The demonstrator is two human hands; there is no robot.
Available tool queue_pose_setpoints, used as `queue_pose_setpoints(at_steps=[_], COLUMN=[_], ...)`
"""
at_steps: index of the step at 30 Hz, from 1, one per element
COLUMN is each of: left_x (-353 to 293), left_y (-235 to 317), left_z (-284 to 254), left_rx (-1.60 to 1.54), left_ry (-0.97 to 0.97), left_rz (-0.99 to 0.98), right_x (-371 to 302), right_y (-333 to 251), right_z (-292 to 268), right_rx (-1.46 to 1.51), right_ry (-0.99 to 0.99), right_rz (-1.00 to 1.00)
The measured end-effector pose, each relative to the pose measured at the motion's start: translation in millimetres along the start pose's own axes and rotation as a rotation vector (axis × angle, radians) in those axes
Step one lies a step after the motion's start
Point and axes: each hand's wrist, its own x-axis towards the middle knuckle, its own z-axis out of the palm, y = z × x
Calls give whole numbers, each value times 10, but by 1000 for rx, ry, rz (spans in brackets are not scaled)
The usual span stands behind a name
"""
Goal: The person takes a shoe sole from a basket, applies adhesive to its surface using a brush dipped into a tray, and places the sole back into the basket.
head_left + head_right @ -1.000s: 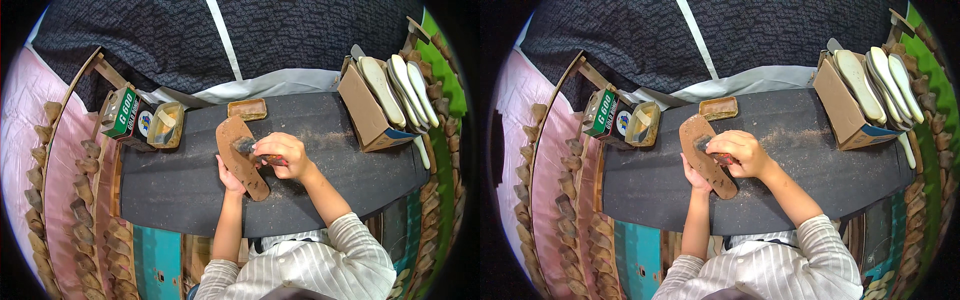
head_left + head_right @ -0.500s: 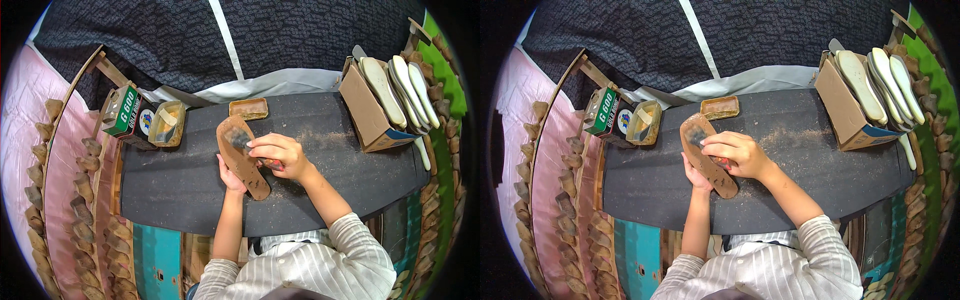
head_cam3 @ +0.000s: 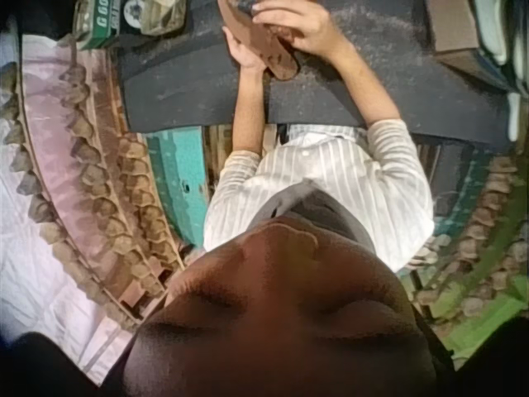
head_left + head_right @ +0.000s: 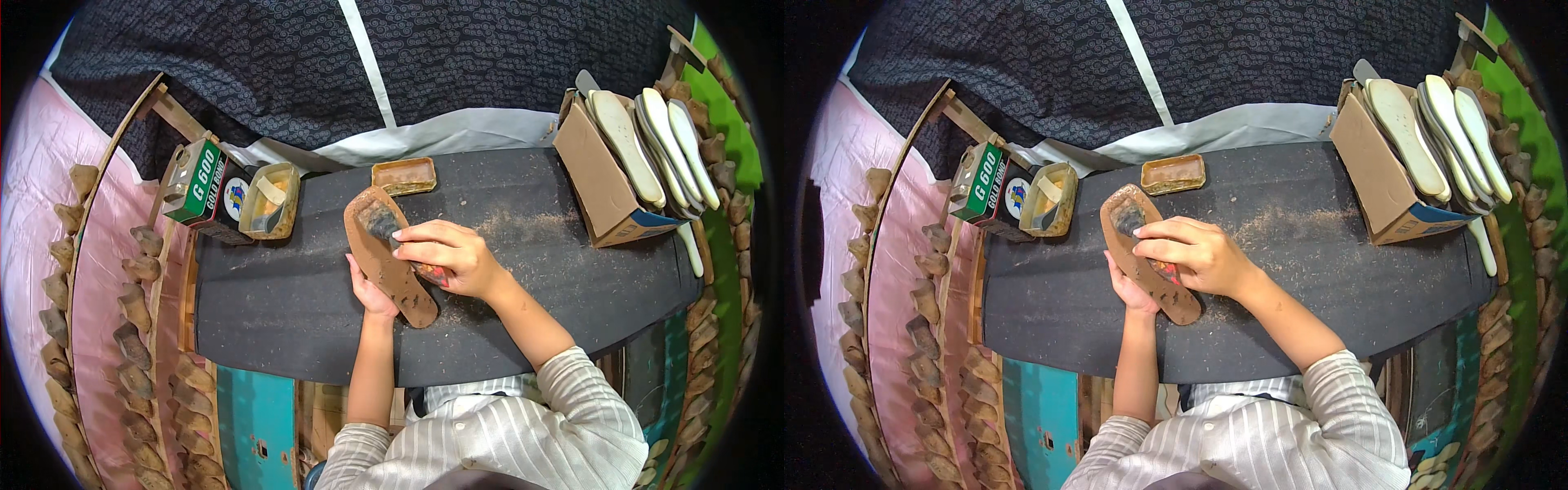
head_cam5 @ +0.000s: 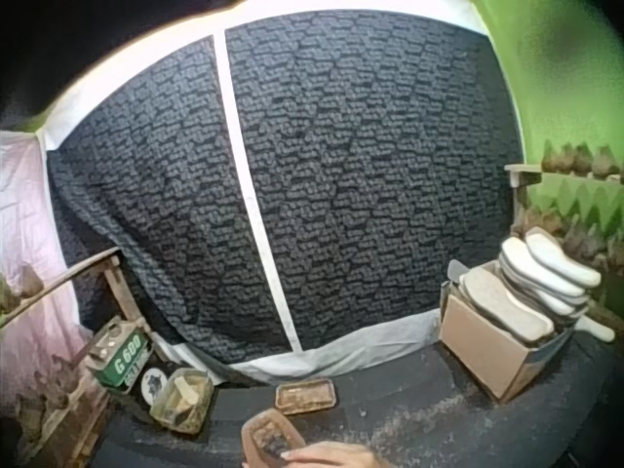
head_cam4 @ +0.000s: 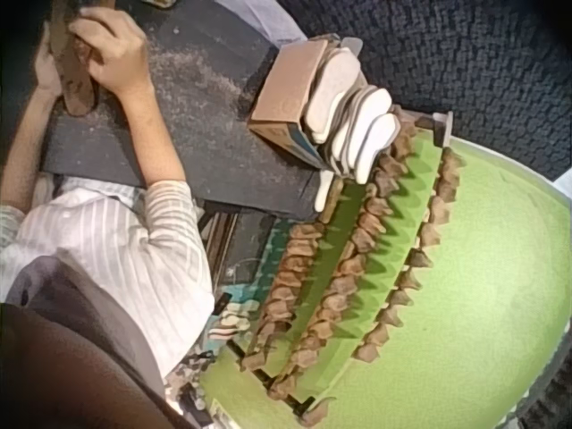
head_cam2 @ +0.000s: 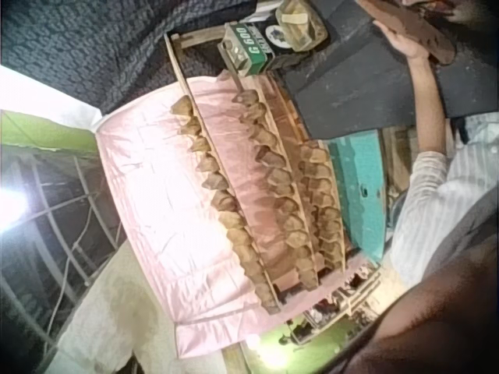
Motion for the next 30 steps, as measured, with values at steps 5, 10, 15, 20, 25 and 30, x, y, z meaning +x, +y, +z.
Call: queue_pose_setpoints(at_steps=[5, 10, 15, 20, 25, 30], left_x=[33, 26, -25, 27, 23, 20], left_y=[28, 18, -58, -16, -22, -25], left_z=[78, 88, 86, 97, 106, 135], left_rx=[86, 157, -295, 134, 177, 111], left_ry=[-97, -75, -60, 9, -12, 39], left_rz=[7, -25, -61, -35, -18, -26], right_x=[-78, -77, -75, -147, -109, -150], right_y=[-65, -74, -14, -71, -52, 70], right_z=[-63, -145, -85, -135, -154, -61], right_rx=[111, 234, 20, 164, 202, 99], right_ry=[-213, -232, -80, -344, -265, -207], right_rz=[-7, 13, -12, -15, 21, -52])
